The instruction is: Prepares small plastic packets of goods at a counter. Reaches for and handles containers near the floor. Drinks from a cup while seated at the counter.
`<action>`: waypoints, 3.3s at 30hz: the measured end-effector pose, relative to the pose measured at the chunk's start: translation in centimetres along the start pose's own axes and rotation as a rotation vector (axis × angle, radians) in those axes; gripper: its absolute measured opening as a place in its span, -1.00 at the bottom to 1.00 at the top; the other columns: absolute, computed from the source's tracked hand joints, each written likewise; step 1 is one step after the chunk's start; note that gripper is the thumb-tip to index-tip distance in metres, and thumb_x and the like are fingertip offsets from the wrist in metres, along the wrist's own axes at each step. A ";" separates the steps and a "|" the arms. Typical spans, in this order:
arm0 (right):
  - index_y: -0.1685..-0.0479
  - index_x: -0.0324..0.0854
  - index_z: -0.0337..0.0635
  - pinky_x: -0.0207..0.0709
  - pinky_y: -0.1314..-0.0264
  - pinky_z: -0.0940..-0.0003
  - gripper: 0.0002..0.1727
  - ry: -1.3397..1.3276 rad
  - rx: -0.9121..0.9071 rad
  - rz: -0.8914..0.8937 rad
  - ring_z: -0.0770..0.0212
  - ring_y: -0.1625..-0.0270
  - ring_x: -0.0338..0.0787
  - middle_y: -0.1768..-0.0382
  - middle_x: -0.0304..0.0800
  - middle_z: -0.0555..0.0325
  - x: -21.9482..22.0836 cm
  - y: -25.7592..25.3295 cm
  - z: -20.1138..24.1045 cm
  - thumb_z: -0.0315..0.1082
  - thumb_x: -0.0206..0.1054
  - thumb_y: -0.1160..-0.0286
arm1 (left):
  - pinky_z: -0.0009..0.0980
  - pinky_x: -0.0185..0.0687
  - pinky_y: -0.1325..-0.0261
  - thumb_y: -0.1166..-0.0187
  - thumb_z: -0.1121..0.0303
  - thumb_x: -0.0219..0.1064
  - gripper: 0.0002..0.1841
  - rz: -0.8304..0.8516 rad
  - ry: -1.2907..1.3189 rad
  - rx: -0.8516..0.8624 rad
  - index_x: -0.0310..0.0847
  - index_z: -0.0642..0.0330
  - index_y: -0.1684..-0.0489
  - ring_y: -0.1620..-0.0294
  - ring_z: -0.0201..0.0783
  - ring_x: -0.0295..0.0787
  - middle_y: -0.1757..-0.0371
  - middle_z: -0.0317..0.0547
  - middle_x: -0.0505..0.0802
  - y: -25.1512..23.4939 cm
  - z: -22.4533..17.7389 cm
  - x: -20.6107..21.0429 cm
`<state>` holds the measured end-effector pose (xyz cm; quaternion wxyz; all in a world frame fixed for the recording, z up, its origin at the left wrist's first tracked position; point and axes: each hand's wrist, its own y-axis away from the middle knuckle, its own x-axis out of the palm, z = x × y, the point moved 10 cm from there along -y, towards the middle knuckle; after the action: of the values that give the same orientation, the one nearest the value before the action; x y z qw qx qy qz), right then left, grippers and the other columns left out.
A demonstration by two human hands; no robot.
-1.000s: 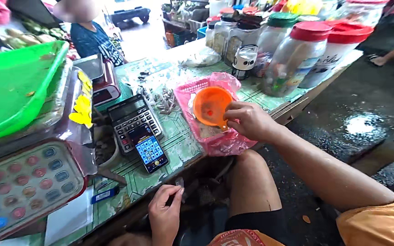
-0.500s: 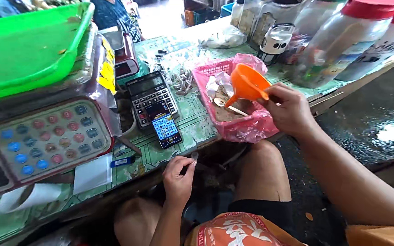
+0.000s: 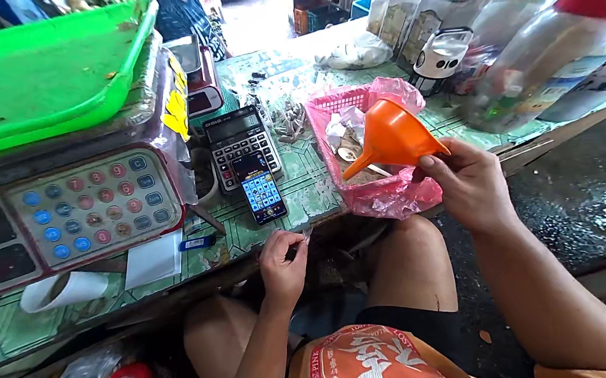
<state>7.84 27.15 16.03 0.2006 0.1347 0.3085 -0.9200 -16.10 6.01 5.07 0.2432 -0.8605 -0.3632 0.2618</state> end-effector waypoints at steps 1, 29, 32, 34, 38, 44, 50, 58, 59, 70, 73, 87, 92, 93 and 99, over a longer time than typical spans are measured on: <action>0.02 0.65 -0.04 0.82 0.22 0.37 -0.79 -0.073 0.009 0.026 0.37 0.33 0.82 0.31 0.78 0.31 0.6 0.6 0.5 -0.12 0.27 -0.70 | -0.50 0.80 -0.02 -0.32 0.55 0.53 -0.95 -0.004 0.000 0.005 0.83 0.24 0.36 0.13 -0.39 0.82 0.26 -0.20 0.86 0.0 -0.1 0.0; 0.01 0.70 -0.08 0.80 0.06 0.44 -0.75 -0.340 0.034 0.185 0.35 0.21 0.85 0.22 0.84 0.28 6.5 4.7 1.5 -0.10 0.29 -0.72 | -0.46 0.81 -0.06 -0.39 0.57 0.51 -0.94 -0.049 0.188 -0.040 0.84 0.28 0.27 0.07 -0.34 0.84 0.18 -0.13 0.88 0.8 -0.7 -2.0; -0.04 0.70 -0.09 0.83 0.06 0.36 -0.75 -0.411 0.108 0.163 0.29 0.25 0.87 0.24 0.86 0.22 6.6 4.8 0.6 -0.13 0.27 -0.74 | -0.45 0.80 -0.08 -0.38 0.55 0.54 -0.94 -0.073 0.160 -0.010 0.84 0.25 0.28 0.06 -0.32 0.83 0.19 -0.16 0.87 0.8 -0.8 -2.5; -0.06 0.70 -0.10 0.84 0.06 0.36 -0.77 -0.454 0.164 0.172 0.27 0.26 0.88 0.24 0.87 0.18 7.0 4.9 0.1 -0.18 0.23 -0.75 | -0.47 0.80 -0.07 -0.38 0.54 0.54 -0.94 -0.075 0.141 0.009 0.83 0.24 0.28 0.06 -0.34 0.83 0.19 -0.17 0.87 0.8 -1.0 -2.6; -0.04 0.70 -0.10 0.83 0.06 0.36 -0.79 -0.464 0.218 0.188 0.27 0.27 0.88 0.25 0.87 0.16 7.4 5.0 -0.4 -0.22 0.23 -0.74 | -0.48 0.80 -0.08 -0.38 0.53 0.55 -0.93 -0.072 0.120 0.016 0.84 0.24 0.28 0.04 -0.33 0.82 0.18 -0.17 0.87 0.9 -1.2 -2.8; 0.00 0.69 -0.14 0.83 0.06 0.34 -0.80 -0.461 0.231 0.223 0.23 0.28 0.87 0.27 0.85 0.10 7.7 4.8 -0.5 -0.25 0.23 -0.74 | -0.47 0.81 -0.06 -0.38 0.53 0.54 -0.94 -0.063 0.103 0.045 0.84 0.23 0.28 0.04 -0.33 0.82 0.18 -0.17 0.86 0.7 -1.4 -2.9; 0.00 0.70 -0.12 0.83 0.07 0.34 -0.80 -0.453 0.213 0.228 0.23 0.27 0.87 0.26 0.84 0.12 7.9 4.8 -0.4 -0.22 0.24 -0.73 | -0.47 0.80 -0.08 -0.39 0.51 0.55 -0.93 -0.070 0.078 0.053 0.84 0.23 0.27 0.03 -0.33 0.82 0.17 -0.17 0.86 0.8 -1.5 -3.1; -0.01 0.70 -0.10 0.81 0.07 0.38 -0.79 -0.411 0.172 0.240 0.27 0.26 0.86 0.25 0.85 0.17 7.7 4.9 0.0 -0.19 0.27 -0.72 | -0.46 0.80 -0.10 -0.41 0.50 0.54 -0.93 -0.050 0.087 0.066 0.84 0.23 0.25 0.02 -0.34 0.82 0.16 -0.17 0.87 0.7 -1.8 -3.1; -0.01 0.70 -0.10 0.81 0.07 0.38 -0.79 -0.401 0.166 0.238 0.28 0.26 0.86 0.25 0.85 0.18 7.7 4.9 0.0 -0.18 0.27 -0.72 | -0.46 0.79 -0.10 -0.41 0.50 0.55 -0.93 -0.047 0.088 0.067 0.84 0.23 0.25 0.02 -0.34 0.81 0.16 -0.17 0.86 0.7 -1.9 -3.1; 0.03 0.71 -0.09 0.79 0.08 0.43 -0.77 -0.365 0.128 0.255 0.31 0.26 0.85 0.27 0.85 0.21 7.7 4.9 0.7 -0.13 0.31 -0.70 | -0.50 0.79 -0.07 -0.39 0.50 0.53 -0.95 -0.041 0.036 0.046 0.84 0.25 0.28 0.07 -0.37 0.82 0.21 -0.18 0.88 0.6 -1.9 -3.1; 0.06 0.70 -0.09 0.77 0.10 0.45 -0.78 -0.350 0.119 0.266 0.32 0.27 0.84 0.29 0.84 0.22 7.6 5.0 0.7 -0.13 0.30 -0.71 | -0.51 0.80 -0.04 -0.39 0.51 0.51 -0.95 -0.036 0.047 0.023 0.83 0.26 0.29 0.08 -0.39 0.83 0.21 -0.18 0.87 0.7 -1.7 -3.0; 0.07 0.70 -0.10 0.76 0.14 0.47 -0.76 -0.319 0.122 0.284 0.34 0.26 0.83 0.29 0.83 0.24 8.6 5.4 0.8 -0.12 0.31 -0.70 | -0.46 0.80 -0.05 -0.38 0.47 0.54 -0.77 0.045 0.111 0.007 0.83 0.35 0.04 0.12 -0.39 0.81 0.19 -0.16 0.87 1.1 -2.0 -1.6; 0.09 0.71 -0.11 0.75 0.14 0.46 -0.75 -0.340 0.117 0.312 0.35 0.24 0.82 0.28 0.83 0.24 9.5 5.8 1.3 -0.11 0.32 -0.69 | -0.46 0.84 -0.06 -0.41 0.46 0.56 -0.80 0.003 0.199 -0.045 0.84 0.35 0.09 0.07 -0.33 0.84 0.12 -0.09 0.88 1.2 -1.4 -1.7; 0.09 0.71 -0.10 0.75 0.14 0.47 -0.75 -0.338 0.120 0.316 0.36 0.24 0.82 0.28 0.83 0.25 9.7 5.9 1.3 -0.11 0.32 -0.69 | -0.45 0.85 -0.05 -0.43 0.46 0.55 -0.81 0.009 0.245 -0.096 0.84 0.36 0.09 0.08 -0.32 0.85 0.12 -0.09 0.88 1.3 -0.9 -1.6; 0.04 0.74 -0.17 0.72 -0.02 0.50 -0.64 -0.186 -0.094 0.554 0.43 0.02 0.76 0.07 0.75 0.21 11.2 6.1 2.9 -0.04 0.26 -0.73 | -0.36 0.80 0.13 -0.47 0.37 0.49 -0.86 0.110 1.020 -0.805 0.84 0.28 0.22 0.35 -0.29 0.83 0.36 -0.05 0.87 4.7 3.6 2.4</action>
<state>0.39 17.67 11.00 0.4776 0.1196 0.2827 -0.8232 -14.56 5.79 -1.09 0.0302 -0.9178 -0.2274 -0.3240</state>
